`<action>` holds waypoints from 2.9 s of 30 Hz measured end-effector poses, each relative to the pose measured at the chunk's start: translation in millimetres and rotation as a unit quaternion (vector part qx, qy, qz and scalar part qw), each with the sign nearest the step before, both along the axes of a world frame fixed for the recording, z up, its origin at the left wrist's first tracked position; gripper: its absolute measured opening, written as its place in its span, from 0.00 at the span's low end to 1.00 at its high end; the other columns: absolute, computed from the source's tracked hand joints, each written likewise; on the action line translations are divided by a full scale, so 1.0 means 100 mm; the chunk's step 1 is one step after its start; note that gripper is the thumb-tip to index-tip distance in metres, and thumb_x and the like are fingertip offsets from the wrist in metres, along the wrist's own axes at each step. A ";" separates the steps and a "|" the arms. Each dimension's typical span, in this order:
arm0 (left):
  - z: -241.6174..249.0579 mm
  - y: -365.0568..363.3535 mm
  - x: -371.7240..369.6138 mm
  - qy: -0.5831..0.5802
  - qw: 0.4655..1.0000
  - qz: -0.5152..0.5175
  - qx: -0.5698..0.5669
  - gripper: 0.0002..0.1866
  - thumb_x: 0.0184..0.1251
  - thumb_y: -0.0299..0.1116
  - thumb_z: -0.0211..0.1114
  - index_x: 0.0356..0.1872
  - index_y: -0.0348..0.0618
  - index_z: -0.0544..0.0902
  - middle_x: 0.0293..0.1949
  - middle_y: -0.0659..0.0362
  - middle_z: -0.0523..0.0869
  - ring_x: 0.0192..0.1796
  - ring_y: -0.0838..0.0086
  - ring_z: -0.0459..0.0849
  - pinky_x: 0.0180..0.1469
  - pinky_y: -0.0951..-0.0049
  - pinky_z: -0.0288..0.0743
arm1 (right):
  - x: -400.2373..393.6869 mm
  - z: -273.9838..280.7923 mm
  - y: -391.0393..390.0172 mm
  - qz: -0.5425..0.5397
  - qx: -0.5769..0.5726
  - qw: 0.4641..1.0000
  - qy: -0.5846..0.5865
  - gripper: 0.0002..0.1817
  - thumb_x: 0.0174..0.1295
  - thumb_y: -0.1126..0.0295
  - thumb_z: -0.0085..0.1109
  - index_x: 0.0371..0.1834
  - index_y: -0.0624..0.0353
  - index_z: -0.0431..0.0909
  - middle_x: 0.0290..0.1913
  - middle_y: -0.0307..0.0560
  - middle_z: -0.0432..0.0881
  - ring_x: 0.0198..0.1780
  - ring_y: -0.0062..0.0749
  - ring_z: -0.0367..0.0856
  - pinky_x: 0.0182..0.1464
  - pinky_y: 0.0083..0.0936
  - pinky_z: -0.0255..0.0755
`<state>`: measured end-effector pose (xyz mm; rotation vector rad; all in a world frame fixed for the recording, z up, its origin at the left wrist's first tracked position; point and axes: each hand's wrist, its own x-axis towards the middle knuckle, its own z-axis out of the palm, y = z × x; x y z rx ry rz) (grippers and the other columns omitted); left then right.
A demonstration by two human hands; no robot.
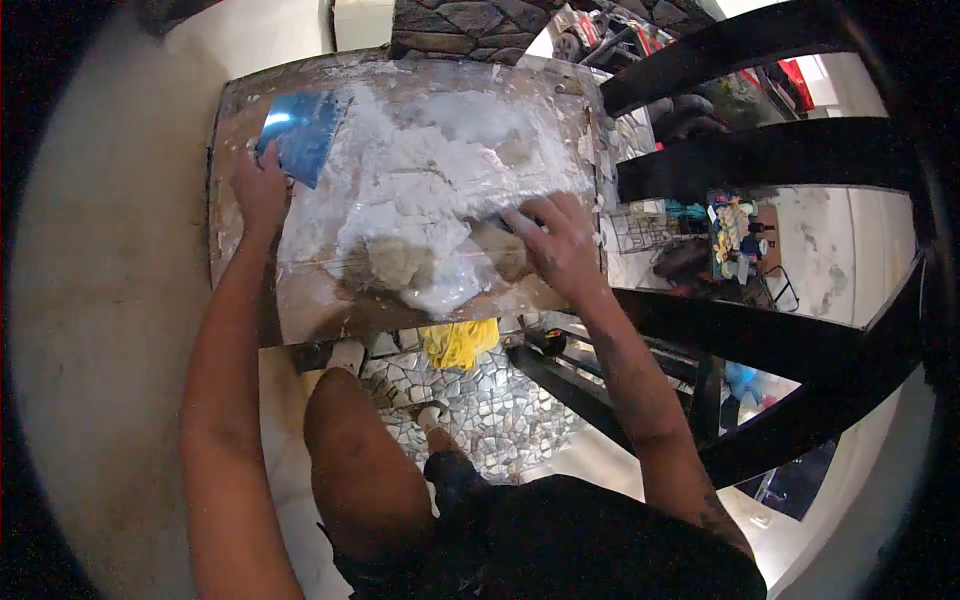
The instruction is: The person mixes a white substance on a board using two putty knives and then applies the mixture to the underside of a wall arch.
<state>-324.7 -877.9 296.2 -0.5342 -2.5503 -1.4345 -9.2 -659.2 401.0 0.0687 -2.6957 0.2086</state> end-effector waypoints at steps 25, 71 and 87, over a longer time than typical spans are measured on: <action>-0.03 -0.01 -0.07 0.046 0.997 0.016 -0.057 0.20 0.64 0.40 0.58 0.47 0.31 0.76 0.36 0.43 0.82 0.40 0.52 0.82 0.45 0.59 0.72 | -0.09 -0.56 -1.22 -0.132 -0.187 0.973 -0.037 0.12 0.41 0.83 0.54 0.31 0.62 0.69 0.33 0.52 0.70 0.39 0.50 0.71 0.39 0.40 0.67; -0.13 -0.03 -0.10 0.009 0.999 0.005 -0.050 0.19 0.63 0.39 0.58 0.44 0.31 0.75 0.36 0.39 0.82 0.40 0.45 0.81 0.43 0.53 0.72 | -1.79 0.19 0.42 0.092 -0.224 0.862 -0.445 0.19 0.26 0.77 0.66 0.23 0.61 0.66 0.23 0.40 0.72 0.29 0.28 0.66 0.32 0.29 0.63; 0.03 -0.01 0.00 0.014 0.998 0.009 -0.061 0.19 0.64 0.39 0.58 0.47 0.31 0.75 0.32 0.40 0.82 0.38 0.47 0.81 0.44 0.54 0.71 | -0.55 -0.03 -0.32 -0.039 0.003 0.997 -0.066 0.11 0.42 0.80 0.57 0.31 0.56 0.77 0.30 0.49 0.74 0.35 0.47 0.75 0.36 0.37 0.70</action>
